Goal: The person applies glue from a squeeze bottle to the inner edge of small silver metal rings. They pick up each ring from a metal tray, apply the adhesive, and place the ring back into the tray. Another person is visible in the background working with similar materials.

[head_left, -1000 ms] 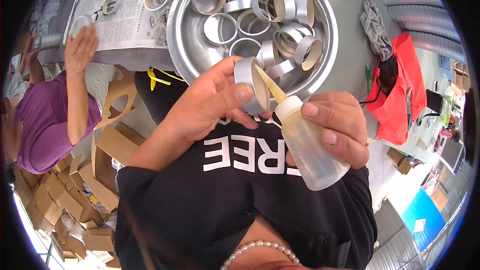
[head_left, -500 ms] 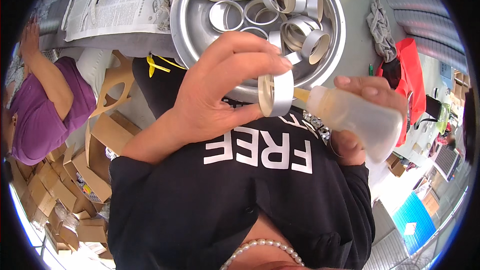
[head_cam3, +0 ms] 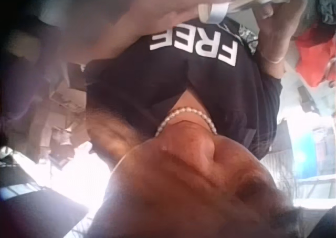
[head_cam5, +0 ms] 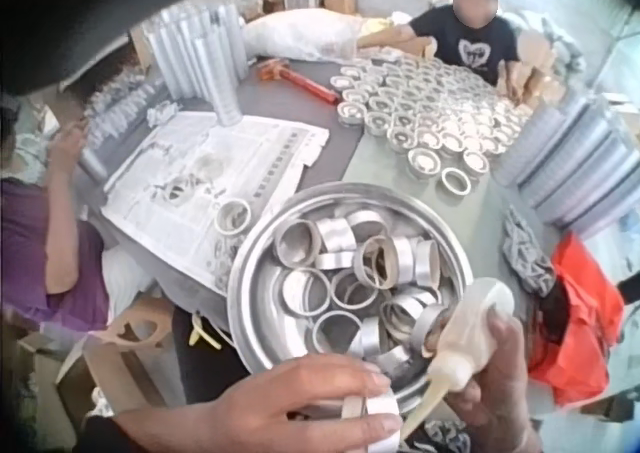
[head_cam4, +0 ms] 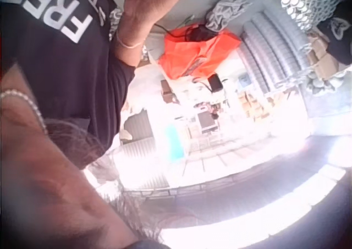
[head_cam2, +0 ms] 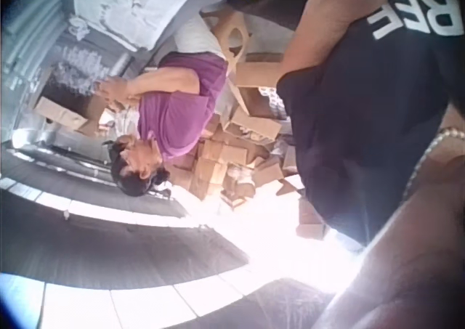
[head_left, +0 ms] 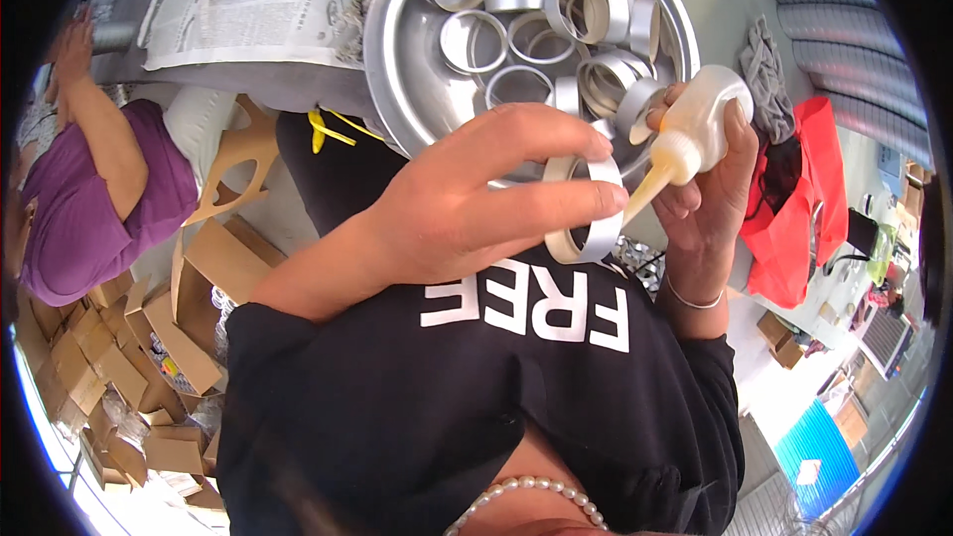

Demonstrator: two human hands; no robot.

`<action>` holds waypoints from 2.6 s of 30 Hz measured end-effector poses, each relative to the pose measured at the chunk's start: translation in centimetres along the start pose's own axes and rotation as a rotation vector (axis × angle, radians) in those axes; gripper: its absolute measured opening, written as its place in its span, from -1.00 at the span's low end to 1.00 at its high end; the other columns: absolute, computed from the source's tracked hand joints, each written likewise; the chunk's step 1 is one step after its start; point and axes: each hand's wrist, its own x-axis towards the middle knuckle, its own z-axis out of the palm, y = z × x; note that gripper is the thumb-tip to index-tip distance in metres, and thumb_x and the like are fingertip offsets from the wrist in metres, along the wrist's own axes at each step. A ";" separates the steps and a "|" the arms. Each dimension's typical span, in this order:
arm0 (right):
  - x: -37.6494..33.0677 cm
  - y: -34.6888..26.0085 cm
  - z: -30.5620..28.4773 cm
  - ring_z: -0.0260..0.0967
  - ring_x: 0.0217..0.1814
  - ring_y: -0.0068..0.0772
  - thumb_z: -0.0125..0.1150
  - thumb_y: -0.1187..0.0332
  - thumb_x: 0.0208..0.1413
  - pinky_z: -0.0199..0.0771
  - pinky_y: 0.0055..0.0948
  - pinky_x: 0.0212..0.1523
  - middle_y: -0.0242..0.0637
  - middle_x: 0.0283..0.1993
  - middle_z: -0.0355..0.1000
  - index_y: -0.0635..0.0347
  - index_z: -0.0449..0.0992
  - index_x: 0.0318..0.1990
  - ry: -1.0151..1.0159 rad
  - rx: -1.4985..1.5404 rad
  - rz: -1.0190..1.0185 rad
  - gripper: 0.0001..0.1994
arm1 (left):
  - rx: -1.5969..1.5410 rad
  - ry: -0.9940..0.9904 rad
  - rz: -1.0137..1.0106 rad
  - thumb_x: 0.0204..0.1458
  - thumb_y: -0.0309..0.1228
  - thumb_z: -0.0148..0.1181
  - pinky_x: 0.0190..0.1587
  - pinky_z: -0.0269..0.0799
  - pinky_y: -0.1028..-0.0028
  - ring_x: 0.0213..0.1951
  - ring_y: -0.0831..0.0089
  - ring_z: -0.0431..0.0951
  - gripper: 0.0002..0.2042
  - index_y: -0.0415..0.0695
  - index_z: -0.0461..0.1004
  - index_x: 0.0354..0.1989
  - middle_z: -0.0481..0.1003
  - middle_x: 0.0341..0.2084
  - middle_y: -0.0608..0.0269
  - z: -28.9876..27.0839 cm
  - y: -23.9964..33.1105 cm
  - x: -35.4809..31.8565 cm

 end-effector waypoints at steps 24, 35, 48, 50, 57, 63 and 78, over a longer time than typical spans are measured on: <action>-0.8 -0.3 -1.6 0.16 -0.73 -0.66 -0.04 -0.05 0.23 0.20 -0.70 -0.73 0.06 -0.13 0.48 0.37 0.35 -0.03 0.070 0.225 -0.355 -0.46 | 0.828 -0.161 -0.210 -0.27 -0.54 0.29 0.10 0.32 0.25 0.02 0.17 0.37 -0.45 -0.10 0.43 0.05 0.43 -0.08 0.17 -5.0 -11.2 3.4; 0.1 0.3 -2.2 0.16 -0.72 -0.64 -0.09 -0.05 0.25 0.16 -0.70 -0.74 0.05 -0.18 0.49 0.37 0.35 -0.04 0.039 0.222 -0.355 -0.47 | 0.949 -0.341 -0.350 -0.27 -0.56 0.19 0.07 0.32 0.25 0.04 0.13 0.36 -0.44 -0.14 0.38 0.07 0.37 -0.01 0.14 -4.6 -9.6 3.0; -0.1 0.3 -1.3 0.22 -0.74 -0.58 -0.08 -0.06 0.24 0.23 -0.67 -0.73 0.06 -0.18 0.50 0.37 0.36 -0.03 0.054 0.169 -0.410 -0.45 | 0.910 -0.357 -0.410 -0.28 -0.46 0.33 0.07 0.36 0.24 0.05 0.13 0.38 -0.42 -0.18 0.34 0.04 0.38 -0.04 0.10 -2.8 -9.3 3.2; -0.1 0.2 -1.1 0.22 -0.74 -0.58 -0.07 -0.06 0.24 0.23 -0.67 -0.73 0.05 -0.19 0.50 0.37 0.36 -0.02 0.051 0.167 -0.417 -0.45 | 0.915 -0.352 -0.500 -0.30 -0.42 0.38 0.04 0.38 0.23 0.03 0.13 0.39 -0.40 -0.19 0.33 0.02 0.38 -0.07 0.09 -1.4 -9.9 3.5; -1.2 0.2 -1.0 0.22 -0.74 -0.57 -0.04 -0.06 0.21 0.22 -0.65 -0.75 0.01 -0.23 0.50 0.33 0.36 -0.04 0.143 0.154 -0.443 -0.47 | 0.728 -0.390 -0.693 -0.38 -0.35 0.46 -0.02 0.39 0.20 -0.02 0.04 0.41 -0.39 -0.19 0.31 -0.08 0.39 -0.14 0.04 -2.5 -8.0 3.1; -1.1 0.0 -1.8 0.26 -0.71 -0.52 0.06 -0.03 0.15 0.19 -0.64 -0.76 -0.06 -0.26 0.49 0.25 0.37 -0.05 0.224 0.142 -0.437 -0.52 | 0.663 -0.213 -0.526 -0.23 -0.66 0.16 0.07 0.32 0.17 0.09 -0.08 0.33 -0.34 -0.18 0.18 0.19 0.24 0.07 -0.07 -2.0 -5.7 2.7; -1.2 -0.5 -2.4 0.28 -0.68 -0.54 0.05 0.03 0.18 0.27 -0.60 -0.68 -0.07 -0.25 0.51 0.17 0.36 -0.08 0.143 0.141 -0.466 -0.61 | 0.550 -0.266 -0.442 -0.27 -0.45 0.37 0.10 0.31 0.20 0.05 0.02 0.37 -0.39 -0.18 0.36 0.08 0.36 0.01 0.04 -0.1 -0.9 1.2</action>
